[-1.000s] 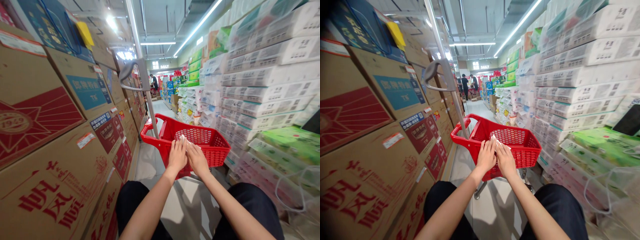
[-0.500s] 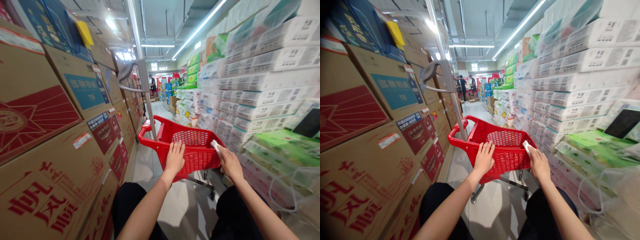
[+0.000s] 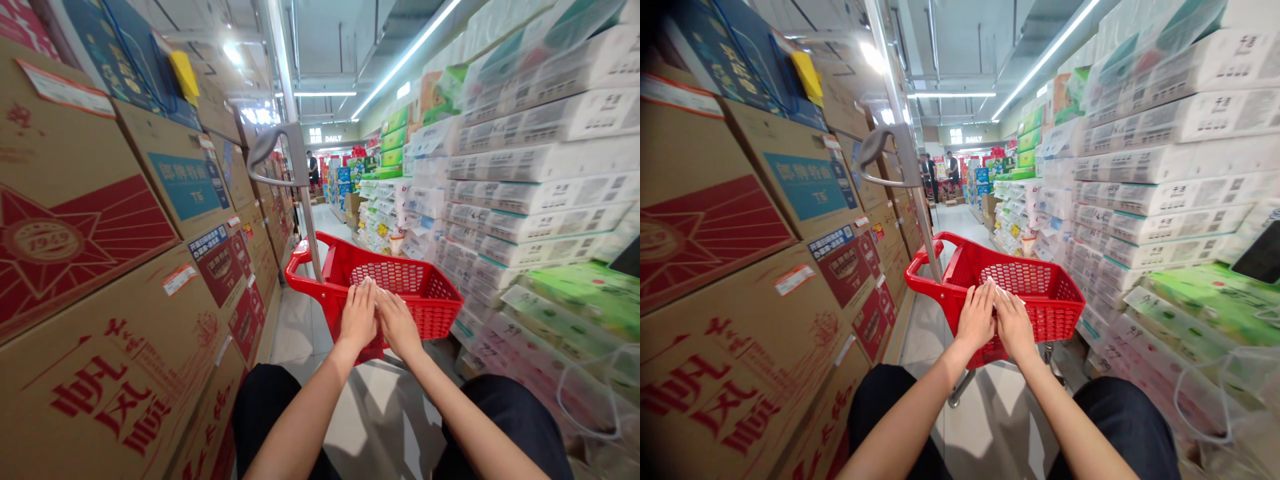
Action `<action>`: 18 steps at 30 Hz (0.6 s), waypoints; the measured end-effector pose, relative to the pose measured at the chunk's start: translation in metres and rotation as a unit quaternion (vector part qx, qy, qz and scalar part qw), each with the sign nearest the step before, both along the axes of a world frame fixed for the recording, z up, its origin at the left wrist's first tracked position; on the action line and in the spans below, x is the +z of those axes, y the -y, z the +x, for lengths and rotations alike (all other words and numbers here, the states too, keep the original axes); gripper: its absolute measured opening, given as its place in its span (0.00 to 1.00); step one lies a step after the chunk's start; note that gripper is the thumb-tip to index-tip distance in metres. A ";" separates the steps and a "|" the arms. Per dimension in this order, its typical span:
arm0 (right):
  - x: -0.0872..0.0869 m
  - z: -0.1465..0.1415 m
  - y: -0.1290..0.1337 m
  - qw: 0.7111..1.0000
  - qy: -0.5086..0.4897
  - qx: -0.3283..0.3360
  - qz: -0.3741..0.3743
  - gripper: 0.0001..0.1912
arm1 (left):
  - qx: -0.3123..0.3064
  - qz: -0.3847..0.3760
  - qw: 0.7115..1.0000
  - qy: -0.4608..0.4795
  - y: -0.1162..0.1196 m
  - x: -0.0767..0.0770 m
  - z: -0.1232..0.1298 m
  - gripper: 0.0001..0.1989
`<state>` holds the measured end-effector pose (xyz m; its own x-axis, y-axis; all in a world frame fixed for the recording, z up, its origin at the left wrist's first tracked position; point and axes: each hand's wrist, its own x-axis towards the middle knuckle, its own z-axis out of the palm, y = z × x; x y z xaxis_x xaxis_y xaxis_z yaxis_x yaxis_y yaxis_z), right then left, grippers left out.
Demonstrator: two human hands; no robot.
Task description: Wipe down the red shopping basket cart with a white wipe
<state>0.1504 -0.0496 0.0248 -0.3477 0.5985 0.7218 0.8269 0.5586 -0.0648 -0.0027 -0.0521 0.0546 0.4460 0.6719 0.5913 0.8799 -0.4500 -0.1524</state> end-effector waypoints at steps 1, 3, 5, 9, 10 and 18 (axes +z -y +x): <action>0.001 0.001 0.001 1.000 0.005 0.002 -0.003 0.34 | -0.003 0.001 1.000 -0.004 0.000 0.000 -0.002 0.46; 0.000 0.015 0.000 1.000 0.019 -0.001 -0.003 0.35 | -0.011 -0.001 1.000 -0.014 0.001 0.001 -0.006 0.47; -0.004 0.038 -0.001 0.999 0.028 -0.018 -0.002 0.36 | -0.019 -0.005 1.000 -0.021 0.002 0.001 -0.010 0.46; -0.015 0.094 -0.006 0.996 0.038 -0.084 -0.004 0.36 | -0.024 -0.012 0.999 -0.023 0.003 0.000 -0.012 0.41; -0.018 0.108 -0.007 0.994 0.040 -0.101 -0.003 0.35 | -0.026 -0.013 0.999 -0.023 0.003 0.000 -0.012 0.40; -0.032 0.165 -0.015 0.984 -0.035 -0.174 -0.024 0.30 | -0.039 -0.013 0.999 -0.030 0.005 -0.001 -0.010 0.40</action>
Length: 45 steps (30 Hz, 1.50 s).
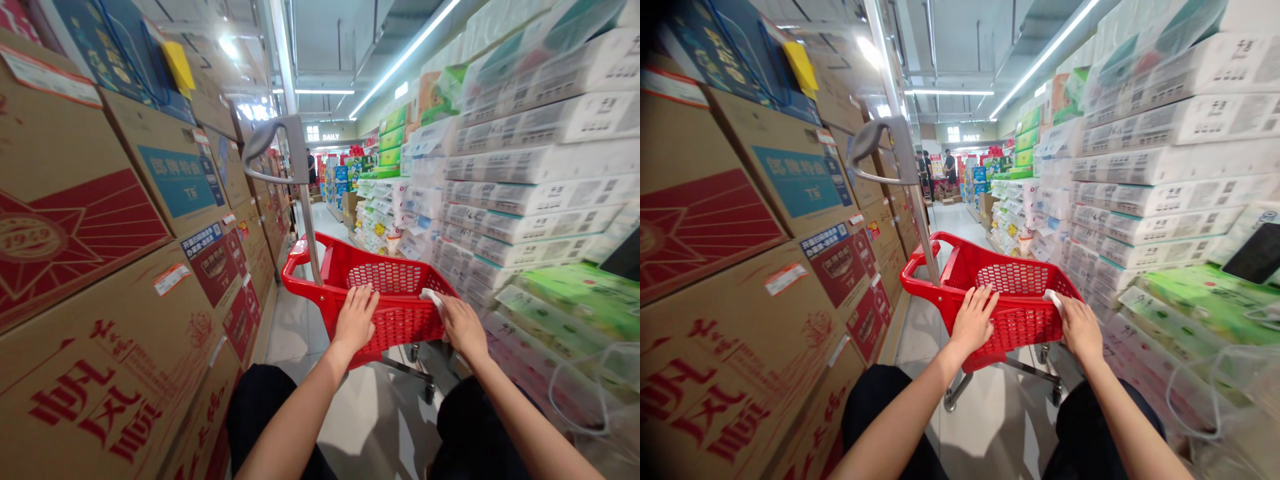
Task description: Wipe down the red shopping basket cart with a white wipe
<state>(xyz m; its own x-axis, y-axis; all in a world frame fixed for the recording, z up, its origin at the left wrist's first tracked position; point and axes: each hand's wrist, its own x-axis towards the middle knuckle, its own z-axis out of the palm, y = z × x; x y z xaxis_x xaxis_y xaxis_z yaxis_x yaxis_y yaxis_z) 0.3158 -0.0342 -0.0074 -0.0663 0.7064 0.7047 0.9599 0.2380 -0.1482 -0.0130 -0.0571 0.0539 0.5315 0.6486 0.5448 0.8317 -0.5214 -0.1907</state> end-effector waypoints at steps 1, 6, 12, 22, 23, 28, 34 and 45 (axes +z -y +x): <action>-0.001 -0.003 -0.001 1.000 -0.011 0.005 0.008 0.30 | 0.002 -0.001 1.000 0.004 0.000 0.000 0.000 0.40; 0.000 -0.061 0.002 0.998 -0.016 0.038 0.037 0.30 | 0.003 -0.009 1.000 0.025 -0.002 -0.001 0.004 0.40; 0.019 -0.148 0.016 0.988 0.026 0.146 0.048 0.36 | 0.008 -0.010 1.000 0.023 -0.006 0.001 0.001 0.41; 0.015 -0.048 0.024 0.991 0.085 0.102 0.006 0.31 | -0.005 -0.026 1.000 0.012 -0.014 0.007 -0.026 0.37; 0.012 -0.045 0.024 0.992 0.082 0.090 0.010 0.31 | 0.004 -0.031 0.999 0.020 -0.014 0.007 -0.023 0.38; 0.006 -0.076 0.026 0.995 0.069 0.062 0.038 0.33 | 0.018 -0.068 0.996 0.049 -0.007 0.001 0.015 0.44; 0.013 -0.093 0.029 0.991 0.102 0.082 0.022 0.38 | -0.029 -0.092 0.994 0.048 0.001 -0.013 0.044 0.45; 0.000 -0.011 0.046 0.997 0.040 0.064 -0.010 0.28 | -0.060 -0.097 0.992 0.057 -0.012 -0.013 0.010 0.42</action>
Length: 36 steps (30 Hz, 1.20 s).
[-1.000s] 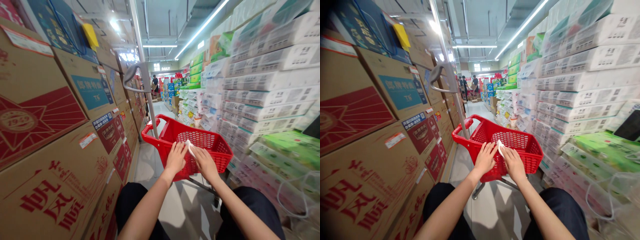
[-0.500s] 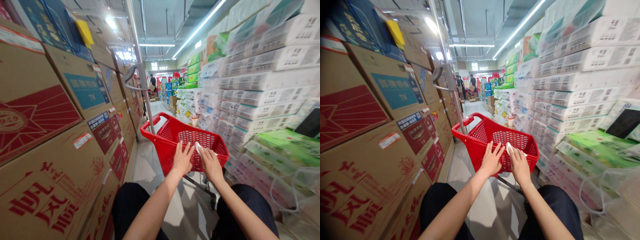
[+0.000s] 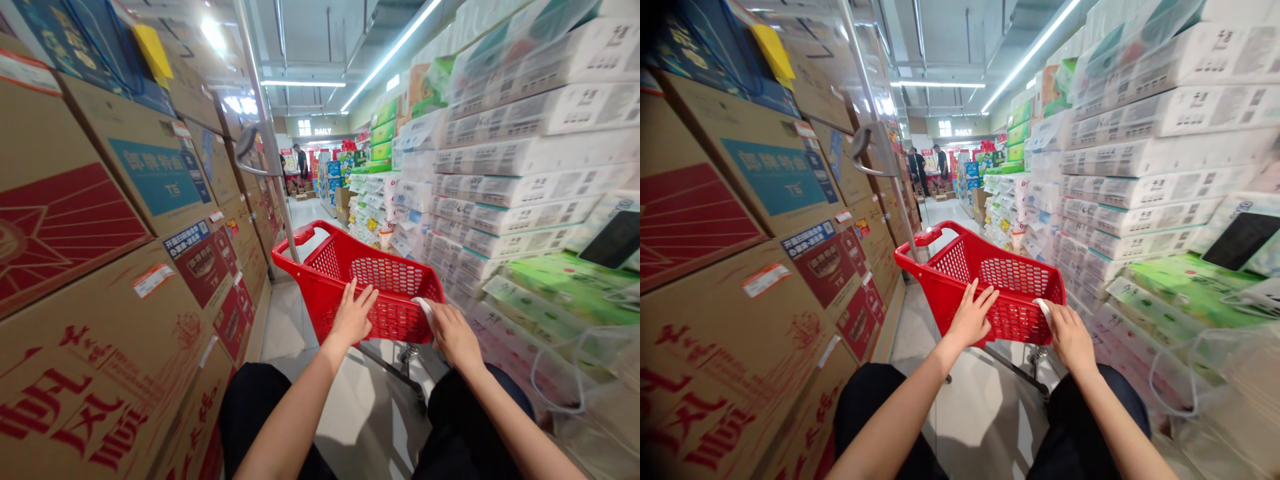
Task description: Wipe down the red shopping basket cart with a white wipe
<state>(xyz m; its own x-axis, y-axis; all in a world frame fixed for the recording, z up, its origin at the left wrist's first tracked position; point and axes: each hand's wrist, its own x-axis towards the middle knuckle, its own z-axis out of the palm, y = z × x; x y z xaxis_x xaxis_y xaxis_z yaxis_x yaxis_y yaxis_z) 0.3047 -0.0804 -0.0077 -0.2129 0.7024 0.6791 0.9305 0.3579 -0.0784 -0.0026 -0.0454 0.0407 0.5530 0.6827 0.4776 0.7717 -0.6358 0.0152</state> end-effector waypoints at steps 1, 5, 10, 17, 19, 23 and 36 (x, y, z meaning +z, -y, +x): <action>0.000 -0.005 0.002 1.000 -0.007 -0.002 0.000 0.27 | 0.002 0.000 1.000 0.003 -0.001 0.000 -0.002 0.41; 0.002 -0.039 0.016 1.000 -0.019 0.008 0.001 0.29 | 0.032 0.001 0.999 0.028 -0.008 0.002 -0.014 0.36; 0.003 -0.079 0.033 0.998 -0.023 0.061 -0.016 0.33 | 0.124 -0.018 0.990 0.063 -0.019 0.000 -0.022 0.30; 0.011 -0.084 0.030 0.979 -0.002 0.198 -0.044 0.31 | 0.175 -0.039 0.981 0.077 -0.005 -0.014 -0.019 0.37; 0.010 -0.072 0.021 0.977 -0.002 0.207 -0.046 0.30 | 0.178 -0.043 0.980 0.083 -0.002 -0.017 -0.021 0.37; 0.001 -0.048 -0.004 0.981 -0.009 0.190 -0.040 0.29 | 0.168 -0.065 0.980 0.090 -0.007 -0.017 -0.027 0.36; -0.014 -0.126 0.023 0.992 0.006 0.128 0.001 0.38 | 0.188 -0.107 0.975 0.059 -0.020 -0.015 0.006 0.28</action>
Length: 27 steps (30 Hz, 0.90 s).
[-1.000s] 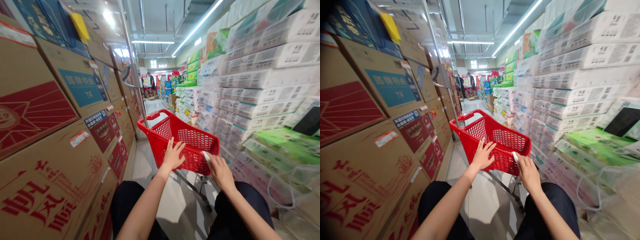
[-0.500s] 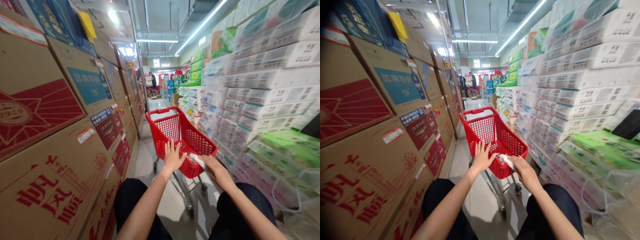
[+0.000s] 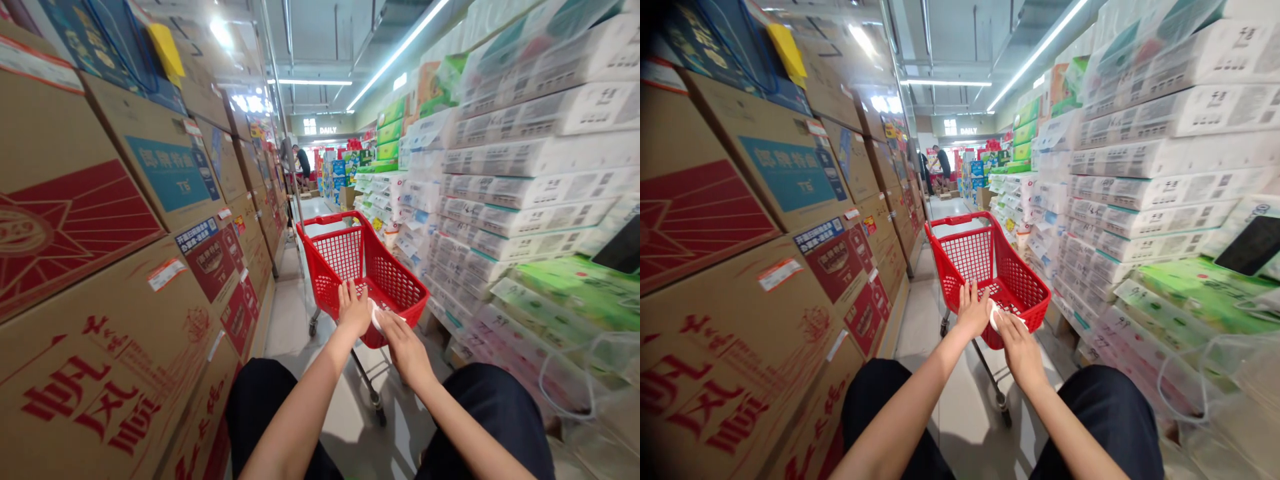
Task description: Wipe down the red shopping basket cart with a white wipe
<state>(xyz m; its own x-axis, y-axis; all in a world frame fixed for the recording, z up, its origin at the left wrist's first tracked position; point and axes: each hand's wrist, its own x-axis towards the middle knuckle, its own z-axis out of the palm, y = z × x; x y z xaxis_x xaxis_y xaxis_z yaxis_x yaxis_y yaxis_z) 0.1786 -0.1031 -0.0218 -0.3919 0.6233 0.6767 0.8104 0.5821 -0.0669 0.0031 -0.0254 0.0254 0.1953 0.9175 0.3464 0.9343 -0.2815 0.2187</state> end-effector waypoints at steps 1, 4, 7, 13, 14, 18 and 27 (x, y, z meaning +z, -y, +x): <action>0.001 0.000 0.000 1.000 0.005 0.008 0.002 0.37 | 0.001 0.004 1.000 0.002 0.002 -0.002 0.002 0.27; 0.003 0.020 -0.011 0.999 0.033 0.040 0.002 0.35 | 0.002 0.011 1.000 0.002 0.007 -0.004 0.000 0.27; 0.006 0.058 -0.031 0.998 0.046 0.034 0.005 0.32 | -0.008 -0.001 1.000 -0.007 0.007 -0.002 -0.008 0.28; 0.002 0.103 -0.059 0.999 0.025 -0.039 0.017 0.26 | -0.042 0.003 0.999 -0.007 0.001 0.000 -0.015 0.27; 0.001 0.101 -0.058 0.999 0.018 -0.046 0.018 0.27 | -0.043 0.005 0.999 -0.006 0.001 0.000 -0.016 0.27; -0.003 0.067 -0.038 0.998 -0.004 -0.050 0.023 0.31 | -0.034 0.010 0.999 -0.005 -0.002 -0.001 -0.019 0.28; 0.013 -0.015 -0.005 0.999 0.029 0.040 0.019 0.37 | -0.028 0.021 0.999 -0.004 -0.002 -0.003 -0.034 0.31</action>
<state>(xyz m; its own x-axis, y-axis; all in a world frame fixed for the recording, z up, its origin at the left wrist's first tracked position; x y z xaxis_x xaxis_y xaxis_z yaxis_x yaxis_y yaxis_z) 0.1636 -0.0976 -0.0086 -0.4780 0.5624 0.6748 0.7633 0.6461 0.0022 -0.0310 -0.0237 0.0221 0.2485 0.8899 0.3824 0.9184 -0.3419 0.1989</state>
